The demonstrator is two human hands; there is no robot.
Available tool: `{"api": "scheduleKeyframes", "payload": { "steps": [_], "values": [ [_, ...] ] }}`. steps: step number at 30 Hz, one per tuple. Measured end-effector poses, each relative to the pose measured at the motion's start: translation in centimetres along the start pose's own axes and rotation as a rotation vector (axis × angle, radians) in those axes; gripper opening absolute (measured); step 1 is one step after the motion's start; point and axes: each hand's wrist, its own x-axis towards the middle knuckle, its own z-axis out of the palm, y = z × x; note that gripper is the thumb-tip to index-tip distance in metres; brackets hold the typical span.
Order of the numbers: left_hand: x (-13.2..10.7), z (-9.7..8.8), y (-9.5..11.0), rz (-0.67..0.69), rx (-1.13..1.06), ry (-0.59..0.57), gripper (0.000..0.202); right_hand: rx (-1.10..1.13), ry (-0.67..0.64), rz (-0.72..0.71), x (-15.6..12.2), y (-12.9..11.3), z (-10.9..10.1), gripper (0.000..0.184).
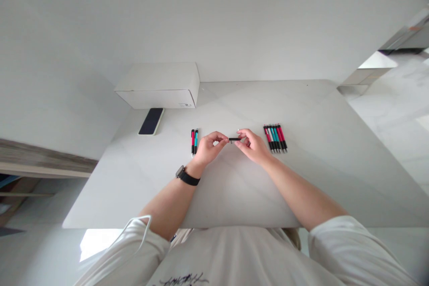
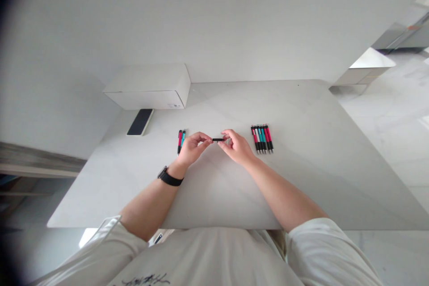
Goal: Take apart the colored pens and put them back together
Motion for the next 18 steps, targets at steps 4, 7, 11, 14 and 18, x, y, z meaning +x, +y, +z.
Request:
{"api": "scheduleKeyframes", "payload": {
  "steps": [4,7,11,14,18],
  "values": [
    [-0.03,0.03,-0.02,0.008,0.029,-0.015,0.024,-0.054,-0.071,-0.006,-0.01,-0.06,-0.01,0.030],
    [-0.04,0.03,-0.01,0.009,0.046,-0.015,0.023,-0.054,-0.040,-0.038,-0.06,0.08,0.20,0.024],
    [-0.06,-0.01,0.07,0.008,0.049,-0.021,0.022,-0.044,-0.015,-0.014,-0.13,0.32,0.29,0.032],
    [-0.08,-0.04,0.20,0.014,0.059,-0.019,0.023,-0.085,-0.053,0.001,-0.09,0.28,0.13,0.031],
    [-0.07,-0.05,0.17,0.017,0.065,-0.017,0.023,-0.100,-0.035,-0.039,-0.05,0.25,0.17,0.026]
  ]
}}
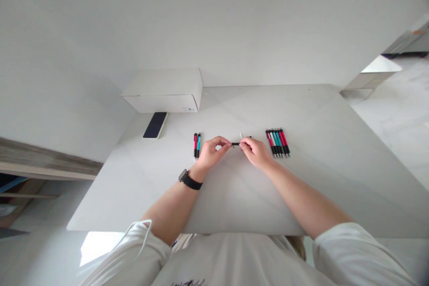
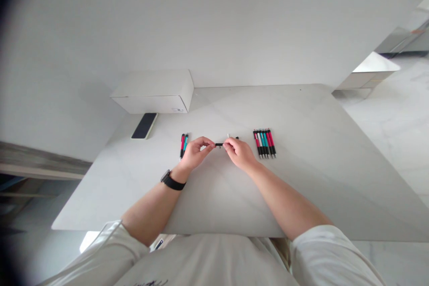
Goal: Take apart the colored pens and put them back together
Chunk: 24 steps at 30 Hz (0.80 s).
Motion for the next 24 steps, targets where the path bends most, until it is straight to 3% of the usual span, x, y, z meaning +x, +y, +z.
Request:
{"api": "scheduleKeyframes", "payload": {
  "steps": [4,10,19,24],
  "values": [
    [0.0,0.0,-0.2,-0.003,-0.018,0.015,0.021,0.024,0.039,0.010,-0.1,0.1,0.2,0.027],
    [0.0,-0.1,0.1,-0.001,-0.008,0.006,0.020,0.005,-0.008,0.008,-0.1,0.0,-0.1,0.028],
    [0.2,-0.1,-0.3,-0.006,-0.049,0.017,0.021,0.039,0.106,-0.049,-0.3,0.0,0.3,0.017],
    [0.6,-1.4,-0.3,0.039,0.267,0.034,0.013,0.057,0.206,-0.047,-0.1,0.3,0.1,0.017]
  ]
}}
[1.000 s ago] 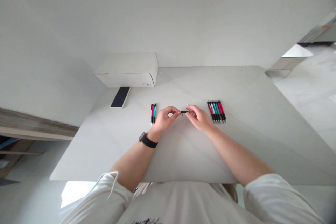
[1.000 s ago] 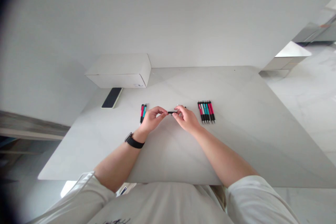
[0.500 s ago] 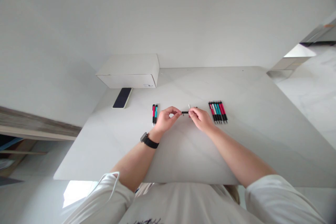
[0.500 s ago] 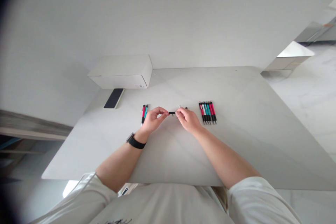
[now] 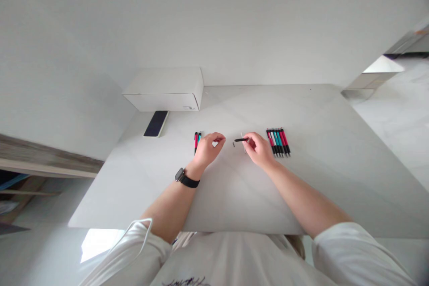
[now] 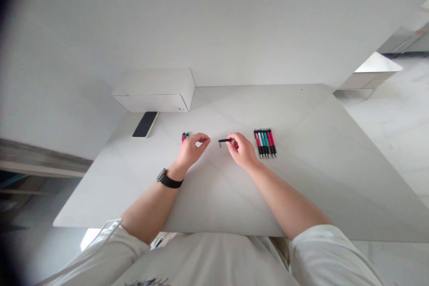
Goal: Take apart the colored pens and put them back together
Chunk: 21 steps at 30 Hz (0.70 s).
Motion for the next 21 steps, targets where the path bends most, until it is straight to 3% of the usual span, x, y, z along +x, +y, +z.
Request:
{"api": "scheduleKeyframes", "payload": {
  "steps": [3,8,21],
  "values": [
    [0.0,-0.5,-0.3,0.055,0.246,-0.019,0.012,0.047,0.033,0.020,0.2,0.5,0.1,0.017],
    [-0.4,0.0,-0.8,0.090,0.439,-0.112,0.013,0.126,0.051,0.099,0.6,1.6,0.4,0.020],
    [-0.7,0.3,-1.0,0.039,0.570,-0.146,0.020,0.212,0.033,0.216,0.7,2.1,0.5,0.030]
  ]
}}
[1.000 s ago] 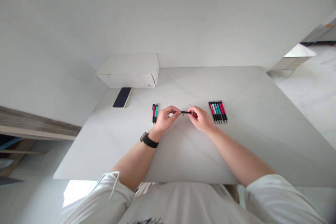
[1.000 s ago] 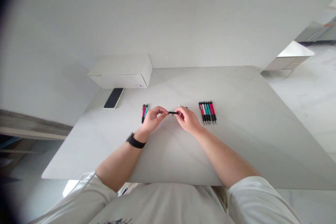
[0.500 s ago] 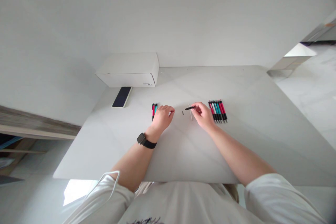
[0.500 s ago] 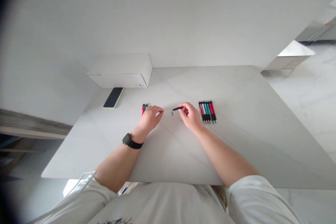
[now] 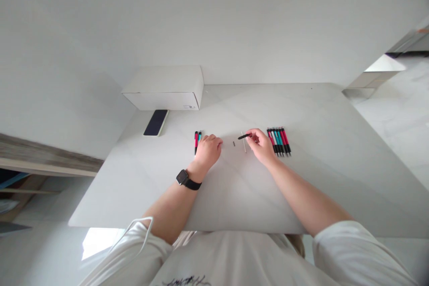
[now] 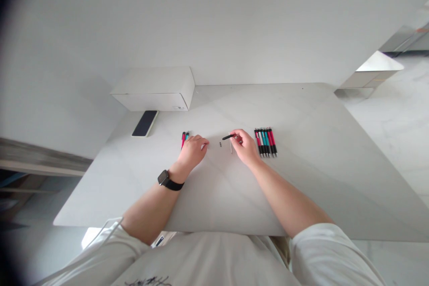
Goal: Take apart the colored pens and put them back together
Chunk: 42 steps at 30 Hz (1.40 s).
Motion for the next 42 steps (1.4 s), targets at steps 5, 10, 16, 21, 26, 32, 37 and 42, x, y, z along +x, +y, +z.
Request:
{"api": "scheduleKeyframes", "payload": {
  "steps": [5,10,16,21,26,32,37,42],
  "values": [
    [-0.1,0.1,0.1,-0.018,-0.017,0.003,0.020,0.110,-0.036,0.061,-0.1,-0.1,0.0,0.034],
    [-0.1,-0.5,0.8,-0.053,-0.048,0.085,0.033,0.077,-0.038,-0.001,1.0,-1.2,-0.7,0.032],
    [0.3,-1.3,0.9,-0.113,-0.119,0.237,0.034,-0.158,-0.226,-0.093,3.3,-3.4,-0.7,0.019],
    [0.6,-1.1,0.4,-0.151,-0.143,0.261,0.029,-0.354,-0.502,0.018,5.1,-4.1,1.5,0.012],
    [0.7,-1.2,0.4,-0.170,-0.149,0.255,0.027,-0.525,-0.617,0.006,7.1,-4.6,4.0,0.006],
    [0.6,-1.5,0.6,-0.178,-0.164,0.239,0.028,-0.679,-0.629,0.016,8.2,-4.5,5.5,0.009],
    [0.6,-1.3,0.6,-0.164,-0.172,0.224,0.027,-0.710,-0.624,0.001,8.1,-4.4,5.9,0.010],
    [0.7,-1.5,0.6,-0.131,-0.217,0.240,0.027,-0.682,-0.567,-0.013,8.1,-4.6,5.1,0.008]
  ]
}}
